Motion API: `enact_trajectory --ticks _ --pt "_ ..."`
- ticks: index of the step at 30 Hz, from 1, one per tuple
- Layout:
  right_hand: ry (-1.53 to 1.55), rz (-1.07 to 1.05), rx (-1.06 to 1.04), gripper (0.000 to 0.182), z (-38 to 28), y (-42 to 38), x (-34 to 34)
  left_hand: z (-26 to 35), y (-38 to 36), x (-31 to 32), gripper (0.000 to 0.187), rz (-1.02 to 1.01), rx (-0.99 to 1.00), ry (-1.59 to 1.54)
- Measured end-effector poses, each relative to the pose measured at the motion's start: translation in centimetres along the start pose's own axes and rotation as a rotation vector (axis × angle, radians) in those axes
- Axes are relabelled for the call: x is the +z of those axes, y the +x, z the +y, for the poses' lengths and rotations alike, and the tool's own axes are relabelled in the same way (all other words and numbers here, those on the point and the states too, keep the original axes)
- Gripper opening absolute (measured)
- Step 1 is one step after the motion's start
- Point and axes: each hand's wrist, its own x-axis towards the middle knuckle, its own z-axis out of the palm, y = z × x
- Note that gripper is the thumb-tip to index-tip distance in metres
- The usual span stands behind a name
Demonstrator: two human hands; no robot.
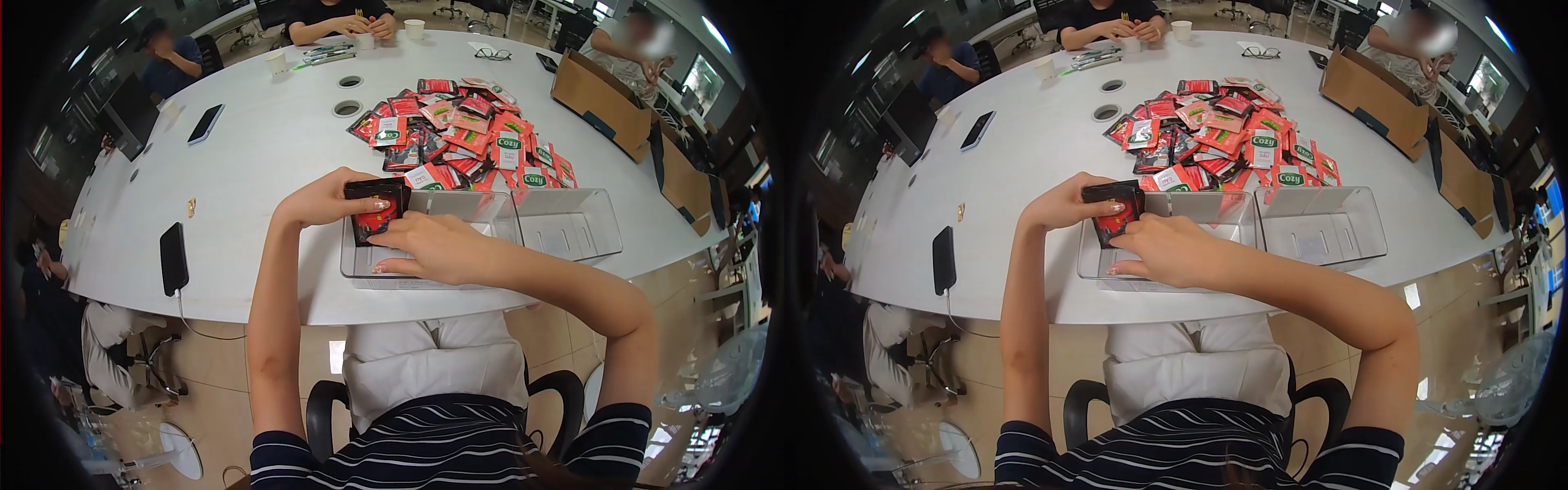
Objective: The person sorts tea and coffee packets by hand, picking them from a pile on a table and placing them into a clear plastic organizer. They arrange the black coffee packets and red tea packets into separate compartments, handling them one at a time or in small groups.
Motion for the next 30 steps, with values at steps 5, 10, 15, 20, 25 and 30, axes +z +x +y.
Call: enact_trajectory --ticks 5,10,15,20,25,30 --pt "0.050 -0.014 0.007 0.055 -0.1 -0.3 -0.3 0.6 -0.2 0.0 0.028 -0.015 -0.015 0.058" --pt "0.121 0.039 -0.019 0.056 0.3 -0.7 0.0 0.2 -0.1 0.0 0.033 0.004 -0.038 -0.001" --pt "0.127 0.025 -0.007 0.055 0.1 -0.9 -0.2 -0.1 0.0 0.0 0.038 0.059 -0.059 -0.003" --pt "0.128 0.018 -0.019 0.055 0.0 -0.7 -0.2 -0.4 0.3 -0.2 0.039 0.080 -0.095 0.069" --pt "0.130 -0.058 0.015 0.054 0.0 -0.7 -0.3 0.0 0.3 0.2 0.042 0.072 -0.060 0.038" --pt "0.192 -0.028 -0.006 0.055 0.1 -1.3 -0.6 -0.5 0.4 0.4 0.052 0.118 0.075 0.038"
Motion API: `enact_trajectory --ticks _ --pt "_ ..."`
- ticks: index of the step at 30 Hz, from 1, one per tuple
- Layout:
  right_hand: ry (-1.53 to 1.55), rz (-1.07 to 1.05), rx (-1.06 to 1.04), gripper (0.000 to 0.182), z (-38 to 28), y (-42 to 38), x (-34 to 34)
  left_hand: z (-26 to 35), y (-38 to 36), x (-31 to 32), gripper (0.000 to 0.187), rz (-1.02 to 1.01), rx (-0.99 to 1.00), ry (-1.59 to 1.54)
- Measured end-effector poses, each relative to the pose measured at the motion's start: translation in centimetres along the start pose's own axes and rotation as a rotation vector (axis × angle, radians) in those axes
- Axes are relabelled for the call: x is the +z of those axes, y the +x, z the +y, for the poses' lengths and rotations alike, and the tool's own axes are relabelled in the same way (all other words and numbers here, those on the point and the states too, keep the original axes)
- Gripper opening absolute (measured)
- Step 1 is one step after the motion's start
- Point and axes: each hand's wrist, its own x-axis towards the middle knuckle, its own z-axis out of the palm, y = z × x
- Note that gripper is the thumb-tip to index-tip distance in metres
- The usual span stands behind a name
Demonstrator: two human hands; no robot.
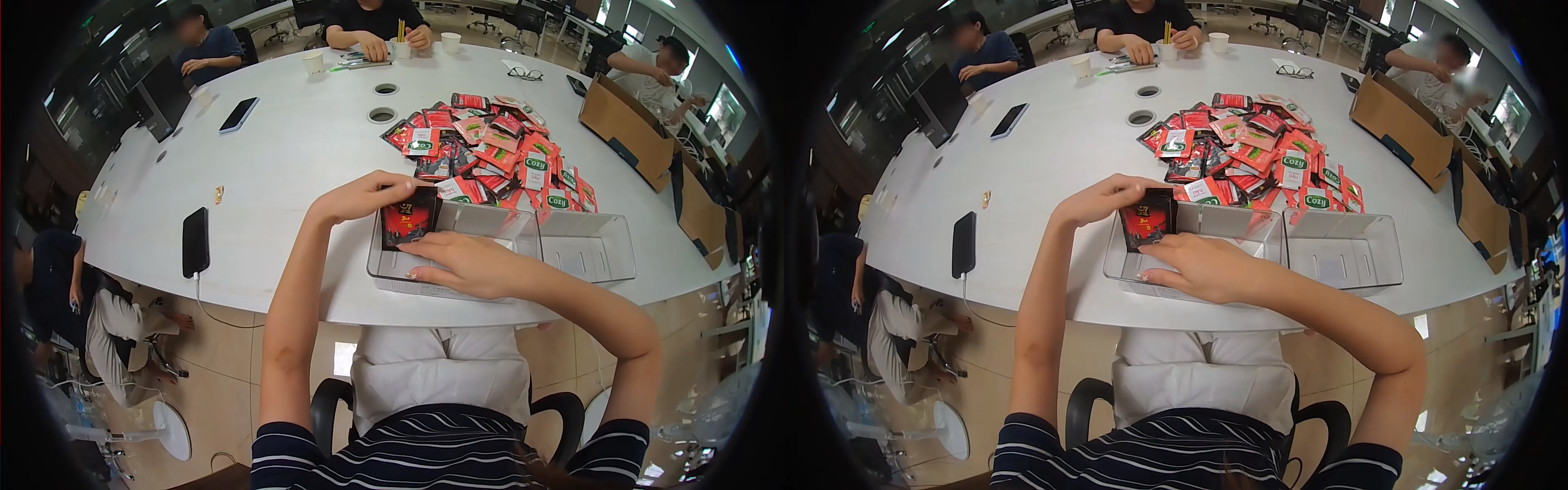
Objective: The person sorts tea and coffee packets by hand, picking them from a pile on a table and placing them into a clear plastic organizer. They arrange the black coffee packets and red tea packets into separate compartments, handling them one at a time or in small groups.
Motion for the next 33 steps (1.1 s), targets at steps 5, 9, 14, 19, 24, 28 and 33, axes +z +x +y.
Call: enact_trajectory --ticks 5,9,14,19,24,28,33 --pt "-0.066 0.064 -0.034 0.044 -1.0 -1.5 -2.2 0.0 0.8 -0.1 0.078 0.049 -0.026 -0.108" --pt "0.114 0.207 0.023 0.029 -1.2 -1.8 -6.1 -1.3 1.5 -0.6 0.065 0.214 -0.092 -0.194" --pt "-0.067 0.429 0.140 0.025 4.7 1.6 -8.4 -3.9 2.2 -0.7 0.041 0.412 -0.075 -0.180" --pt "-0.261 0.328 0.312 0.046 10.6 6.4 -7.3 -6.9 3.0 -1.1 0.023 0.616 -0.001 -0.245" --pt "-0.360 0.259 0.467 0.102 14.9 10.2 -6.1 -6.2 3.0 -1.0 0.019 0.712 0.029 -0.267" --pt "-0.362 0.249 0.599 0.113 14.3 11.5 -6.5 -4.9 2.8 -0.8 0.023 0.689 0.055 -0.271" --pt "-0.200 0.044 0.639 0.114 16.5 12.0 -8.2 -4.3 2.6 -0.4 0.025 0.653 0.043 -0.268"
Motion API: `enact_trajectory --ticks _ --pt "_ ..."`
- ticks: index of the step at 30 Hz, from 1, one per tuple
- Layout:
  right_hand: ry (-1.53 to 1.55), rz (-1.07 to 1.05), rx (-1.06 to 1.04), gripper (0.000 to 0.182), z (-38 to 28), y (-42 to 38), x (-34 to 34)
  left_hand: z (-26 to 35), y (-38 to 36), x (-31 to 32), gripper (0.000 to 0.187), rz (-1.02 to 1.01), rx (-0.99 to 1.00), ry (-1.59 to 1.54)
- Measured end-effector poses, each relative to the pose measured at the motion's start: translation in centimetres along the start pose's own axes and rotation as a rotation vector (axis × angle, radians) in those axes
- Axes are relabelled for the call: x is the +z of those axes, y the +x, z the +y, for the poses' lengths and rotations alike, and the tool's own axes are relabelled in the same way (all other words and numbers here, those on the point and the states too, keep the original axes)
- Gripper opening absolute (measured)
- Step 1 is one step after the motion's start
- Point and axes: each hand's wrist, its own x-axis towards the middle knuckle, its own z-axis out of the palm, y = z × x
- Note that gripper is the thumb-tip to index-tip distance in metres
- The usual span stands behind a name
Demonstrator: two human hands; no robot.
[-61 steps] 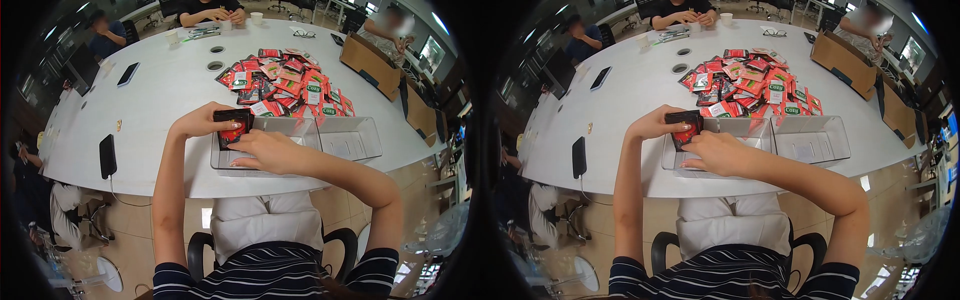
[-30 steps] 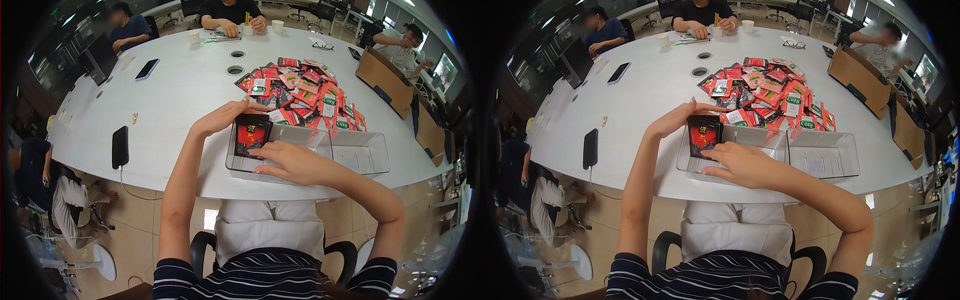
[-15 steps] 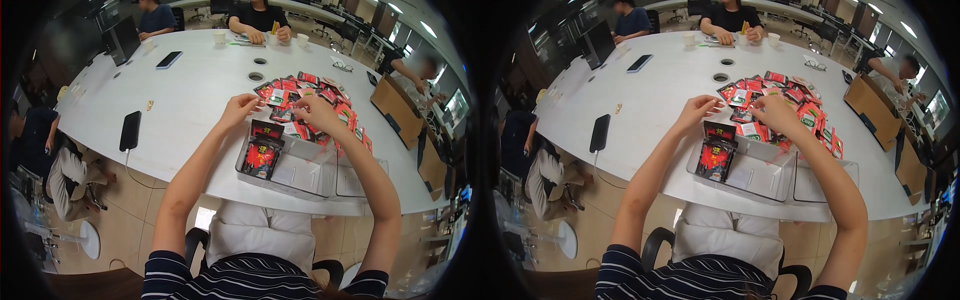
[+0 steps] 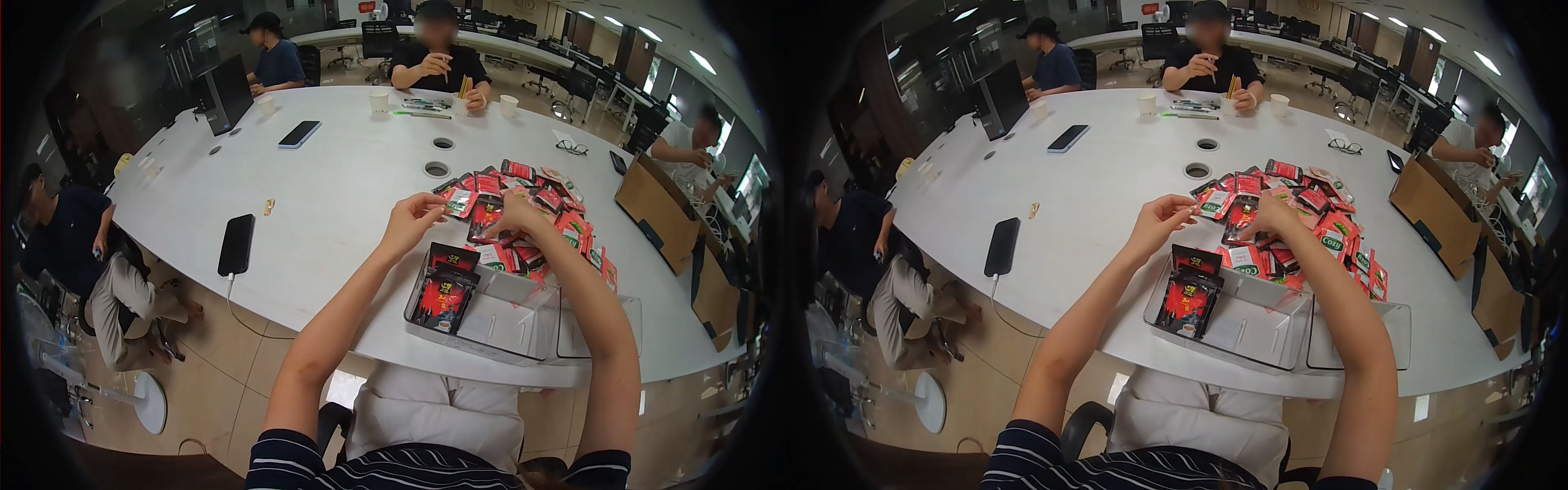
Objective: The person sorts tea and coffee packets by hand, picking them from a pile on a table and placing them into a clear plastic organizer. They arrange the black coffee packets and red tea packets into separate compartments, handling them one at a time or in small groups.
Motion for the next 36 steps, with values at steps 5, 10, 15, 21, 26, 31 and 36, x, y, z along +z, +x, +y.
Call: enact_trajectory --ticks 5,10,15,21,26,31,36 --pt "0.196 0.088 -0.028 0.095 1.1 -0.4 -0.8 -0.1 0.0 -0.1 0.022 0.022 0.017 -0.001" --pt "0.440 0.343 -0.232 0.061 1.6 -1.7 -1.2 0.4 -0.2 0.3 0.021 0.065 0.027 -0.030" --pt "0.444 0.385 -0.190 0.050 -0.6 -4.2 -3.7 0.2 0.0 0.1 0.034 0.093 0.119 0.064" --pt "0.939 0.157 -0.374 0.035 -4.8 -7.0 -4.1 0.6 -0.1 0.6 0.057 0.094 0.050 -0.116" --pt "0.993 0.139 -0.439 0.038 -6.5 -6.9 -2.8 0.4 -0.2 0.6 0.042 -0.131 -0.108 -0.237" --pt "0.694 0.546 -0.647 0.043 -7.0 -6.2 -2.2 -0.7 0.1 0.8 0.035 -0.106 0.066 -0.263" --pt "0.401 0.542 -0.721 0.038 -7.8 -7.4 -3.4 -1.1 0.5 0.3 0.033 0.023 0.274 -0.025"
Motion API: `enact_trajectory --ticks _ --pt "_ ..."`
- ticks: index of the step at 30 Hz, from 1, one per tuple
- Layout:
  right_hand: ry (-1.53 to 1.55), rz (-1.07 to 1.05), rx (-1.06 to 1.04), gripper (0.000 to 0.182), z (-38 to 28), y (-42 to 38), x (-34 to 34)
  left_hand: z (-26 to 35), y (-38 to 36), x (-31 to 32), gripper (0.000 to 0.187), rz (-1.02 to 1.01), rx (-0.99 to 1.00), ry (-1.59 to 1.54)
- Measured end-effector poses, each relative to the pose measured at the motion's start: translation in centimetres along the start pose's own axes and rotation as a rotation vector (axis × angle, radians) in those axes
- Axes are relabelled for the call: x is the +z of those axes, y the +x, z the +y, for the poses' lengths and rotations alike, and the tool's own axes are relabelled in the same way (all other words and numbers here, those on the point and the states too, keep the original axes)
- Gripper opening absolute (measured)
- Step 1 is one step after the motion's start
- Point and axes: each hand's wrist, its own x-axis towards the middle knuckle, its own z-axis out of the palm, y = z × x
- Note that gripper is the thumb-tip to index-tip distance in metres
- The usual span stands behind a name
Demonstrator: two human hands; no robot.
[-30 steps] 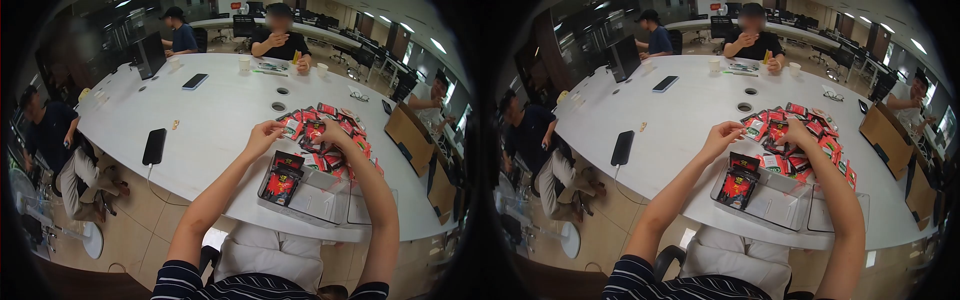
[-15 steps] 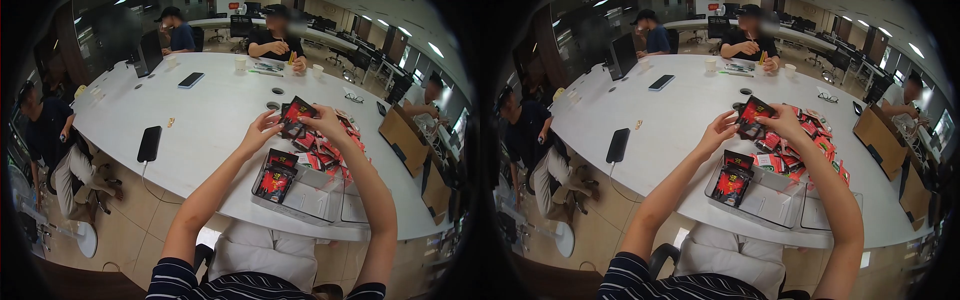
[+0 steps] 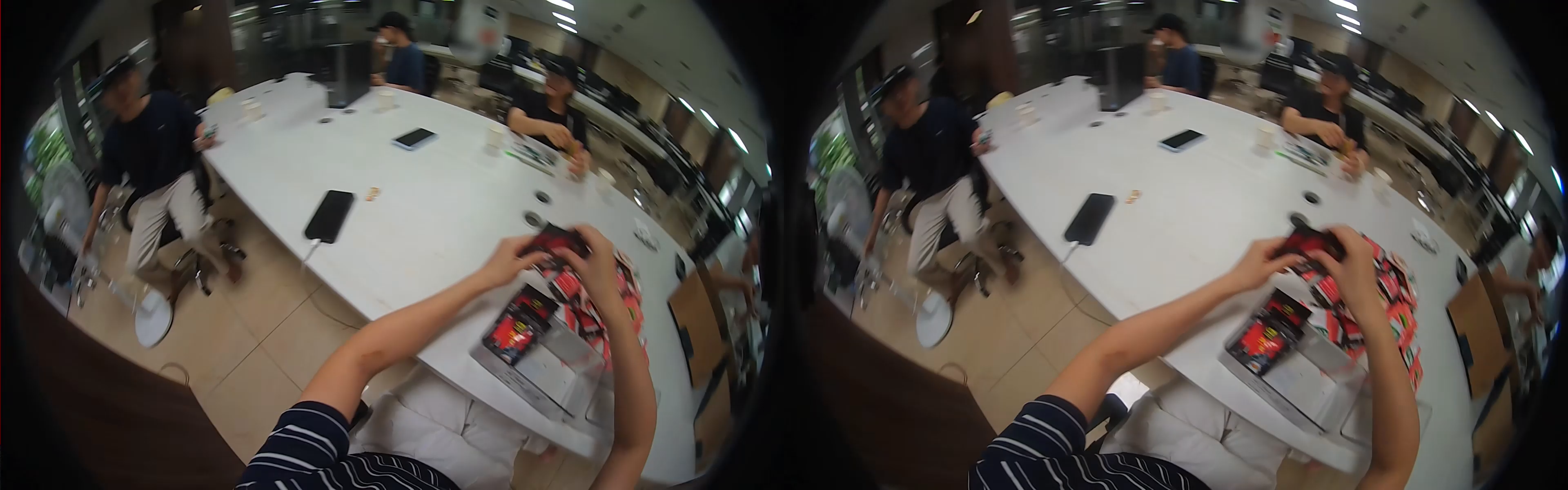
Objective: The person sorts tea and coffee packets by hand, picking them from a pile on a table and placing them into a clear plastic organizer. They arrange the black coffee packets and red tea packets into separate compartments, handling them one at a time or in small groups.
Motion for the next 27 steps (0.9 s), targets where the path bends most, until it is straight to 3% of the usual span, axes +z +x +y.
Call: enact_trajectory --ticks 3,5,7,9,11,14,17,19,23,25,27 --pt "-0.262 -0.046 -0.028 0.033 -0.1 -0.7 -0.3 0.5 0.0 0.4 0.036 0.131 0.215 0.138" --pt "-0.369 0.137 -0.152 0.032 -1.7 -1.5 0.2 0.7 -0.2 0.2 0.036 0.119 0.264 0.286" --pt "-0.505 0.217 -0.245 0.030 -1.6 -2.0 -1.1 0.8 -0.2 0.1 0.036 0.152 0.253 0.331" --pt "-0.537 0.296 -0.198 0.026 -1.2 -2.7 -3.1 1.6 -0.4 -0.5 0.027 0.197 0.155 0.292" --pt "-0.364 0.351 -0.151 0.022 -3.2 -3.5 -4.9 1.4 -0.3 -0.6 0.025 0.242 0.037 0.306" --pt "0.009 0.400 0.005 0.023 -7.6 -5.6 -5.7 -0.7 0.5 -0.2 0.029 0.385 0.044 0.196" --pt "-0.017 0.064 0.147 0.026 -11.0 -7.6 -6.3 -3.6 1.1 0.0 0.033 0.419 0.012 0.050" --pt "-0.139 -0.016 0.197 0.030 -10.1 -9.8 -4.1 -3.3 0.7 0.2 0.032 0.393 -0.029 -0.098" --pt "-0.193 -0.359 0.111 0.033 -10.7 -11.3 0.2 -2.8 0.2 -0.1 0.028 0.369 -0.035 0.002" --pt "-0.189 -0.420 0.147 0.038 -9.7 -12.1 2.3 -2.8 0.0 -0.4 0.028 0.334 -0.069 0.039" --pt "-0.058 -0.336 0.097 0.045 -9.1 -12.0 2.9 -2.9 0.0 -0.3 0.028 0.317 -0.073 0.016"
